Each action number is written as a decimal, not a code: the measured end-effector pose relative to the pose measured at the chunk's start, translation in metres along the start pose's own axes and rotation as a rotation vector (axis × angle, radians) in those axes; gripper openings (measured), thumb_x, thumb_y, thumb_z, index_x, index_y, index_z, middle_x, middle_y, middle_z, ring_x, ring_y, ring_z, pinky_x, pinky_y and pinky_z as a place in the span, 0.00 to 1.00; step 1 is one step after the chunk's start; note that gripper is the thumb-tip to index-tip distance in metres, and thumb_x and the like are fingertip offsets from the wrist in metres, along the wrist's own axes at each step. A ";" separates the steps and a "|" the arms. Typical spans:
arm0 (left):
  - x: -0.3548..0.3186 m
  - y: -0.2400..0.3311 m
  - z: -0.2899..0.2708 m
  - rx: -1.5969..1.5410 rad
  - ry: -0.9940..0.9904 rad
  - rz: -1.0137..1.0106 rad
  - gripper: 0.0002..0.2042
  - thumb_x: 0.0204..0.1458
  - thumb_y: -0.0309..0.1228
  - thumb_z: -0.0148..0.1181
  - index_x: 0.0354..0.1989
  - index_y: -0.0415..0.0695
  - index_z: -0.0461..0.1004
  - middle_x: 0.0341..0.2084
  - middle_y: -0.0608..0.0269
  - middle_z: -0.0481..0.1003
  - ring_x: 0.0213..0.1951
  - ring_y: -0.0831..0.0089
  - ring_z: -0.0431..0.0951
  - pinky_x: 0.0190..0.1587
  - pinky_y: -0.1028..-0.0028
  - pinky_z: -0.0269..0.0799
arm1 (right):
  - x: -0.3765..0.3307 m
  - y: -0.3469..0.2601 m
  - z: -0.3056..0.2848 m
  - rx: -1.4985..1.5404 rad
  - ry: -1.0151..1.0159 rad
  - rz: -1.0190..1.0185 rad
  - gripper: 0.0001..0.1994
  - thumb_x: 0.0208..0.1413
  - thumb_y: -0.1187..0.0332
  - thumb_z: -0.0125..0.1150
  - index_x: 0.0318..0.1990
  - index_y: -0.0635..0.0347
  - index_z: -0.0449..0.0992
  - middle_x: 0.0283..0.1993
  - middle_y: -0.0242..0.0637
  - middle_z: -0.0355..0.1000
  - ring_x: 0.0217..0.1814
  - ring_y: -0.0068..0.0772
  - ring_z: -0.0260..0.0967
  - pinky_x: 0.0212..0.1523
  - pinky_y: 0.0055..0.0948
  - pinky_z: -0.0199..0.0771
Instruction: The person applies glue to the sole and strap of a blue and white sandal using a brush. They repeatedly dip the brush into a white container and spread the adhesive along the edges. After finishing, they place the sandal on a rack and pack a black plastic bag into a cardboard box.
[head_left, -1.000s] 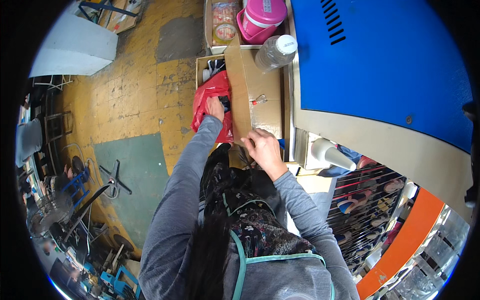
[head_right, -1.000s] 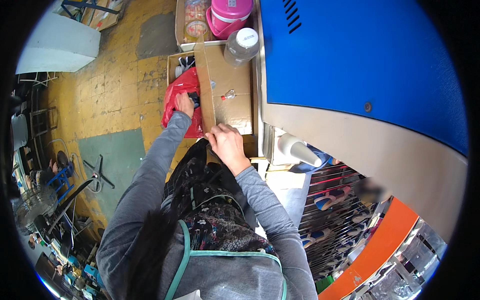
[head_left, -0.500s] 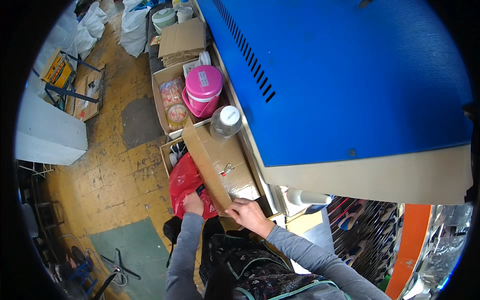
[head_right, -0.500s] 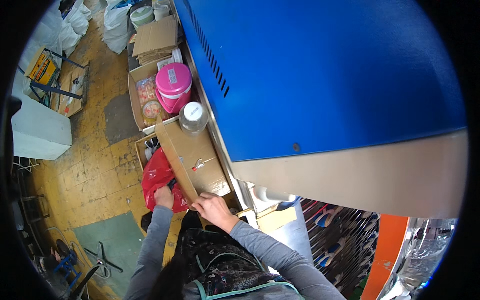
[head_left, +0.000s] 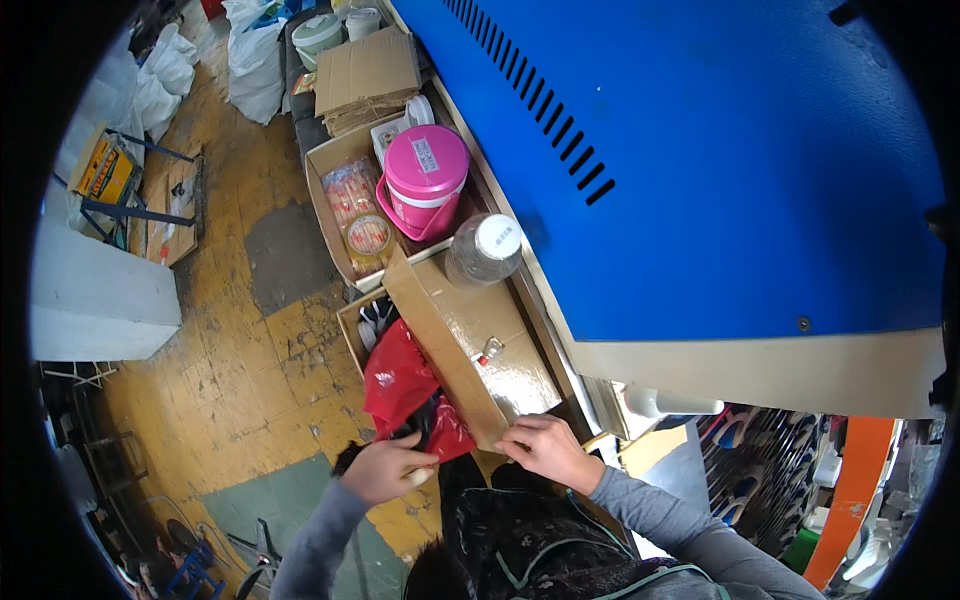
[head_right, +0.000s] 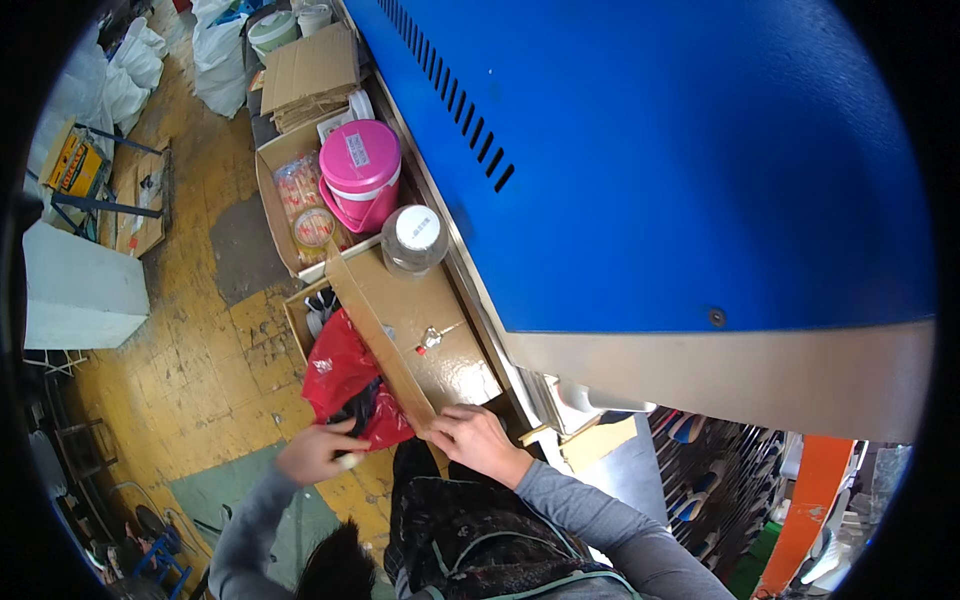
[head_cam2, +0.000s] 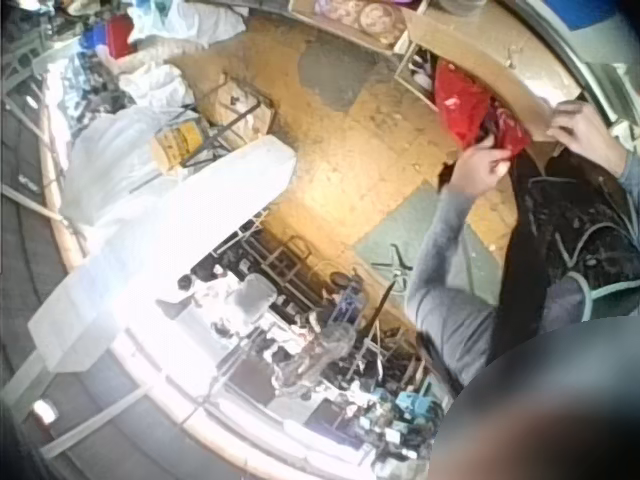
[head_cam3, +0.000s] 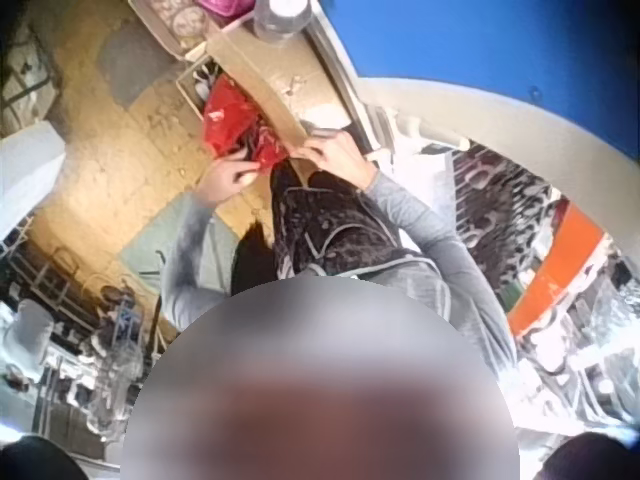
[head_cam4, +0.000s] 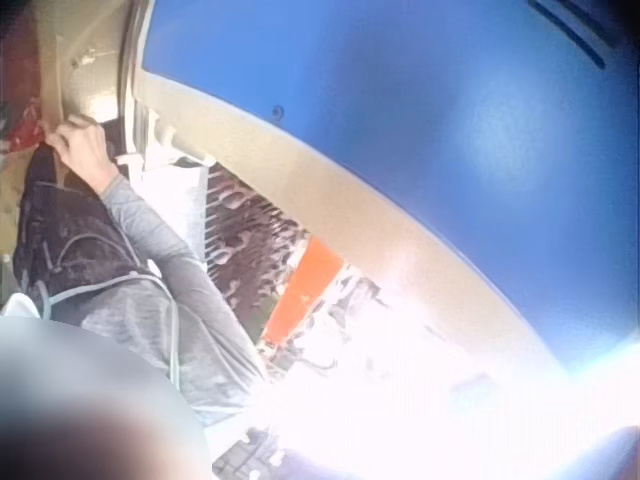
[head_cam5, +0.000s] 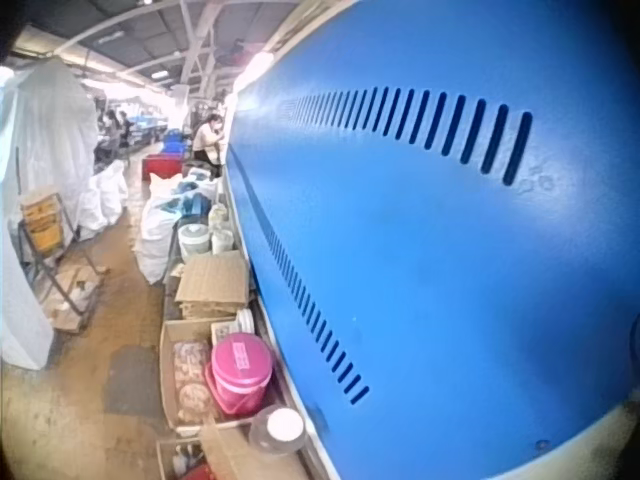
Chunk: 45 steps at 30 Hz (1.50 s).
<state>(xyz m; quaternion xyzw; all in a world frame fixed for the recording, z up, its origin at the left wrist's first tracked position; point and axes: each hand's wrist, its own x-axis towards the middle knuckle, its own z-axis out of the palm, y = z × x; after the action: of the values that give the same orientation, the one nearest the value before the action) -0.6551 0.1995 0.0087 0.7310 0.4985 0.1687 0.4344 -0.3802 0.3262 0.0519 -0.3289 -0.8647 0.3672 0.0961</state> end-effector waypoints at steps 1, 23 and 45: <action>-0.018 -0.006 -0.007 -0.508 0.268 -0.155 0.19 0.52 0.31 0.56 0.52 0.37 0.68 0.44 0.42 0.74 0.45 0.57 0.78 0.47 0.60 0.74 | 0.000 0.000 0.000 0.018 -0.007 0.009 0.06 0.49 0.67 0.64 0.28 0.59 0.78 0.25 0.38 0.69 0.29 0.43 0.71 0.30 0.36 0.73; -0.015 0.102 0.243 -1.126 0.174 -0.703 0.20 0.59 0.33 0.49 0.58 0.37 0.66 0.16 0.59 0.69 0.20 0.77 0.70 0.24 0.73 0.68 | -0.149 0.123 0.181 1.065 -0.255 1.690 0.37 0.57 0.42 0.52 0.66 0.53 0.50 0.52 0.56 0.63 0.54 0.52 0.64 0.54 0.49 0.65; -0.001 0.183 0.138 -0.971 -0.323 -0.298 0.23 0.62 0.37 0.46 0.64 0.45 0.59 0.35 0.42 0.76 0.33 0.53 0.79 0.37 0.69 0.72 | -0.155 0.099 0.186 1.705 0.543 1.598 0.21 0.58 0.52 0.50 0.50 0.58 0.74 0.52 0.39 0.74 0.54 0.40 0.70 0.58 0.43 0.69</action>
<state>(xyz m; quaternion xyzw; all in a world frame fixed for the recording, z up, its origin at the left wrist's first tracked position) -0.4550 0.1111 0.0777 0.3835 0.3885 0.2018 0.8132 -0.2882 0.1717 -0.1375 -0.6699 0.1539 0.6961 0.2073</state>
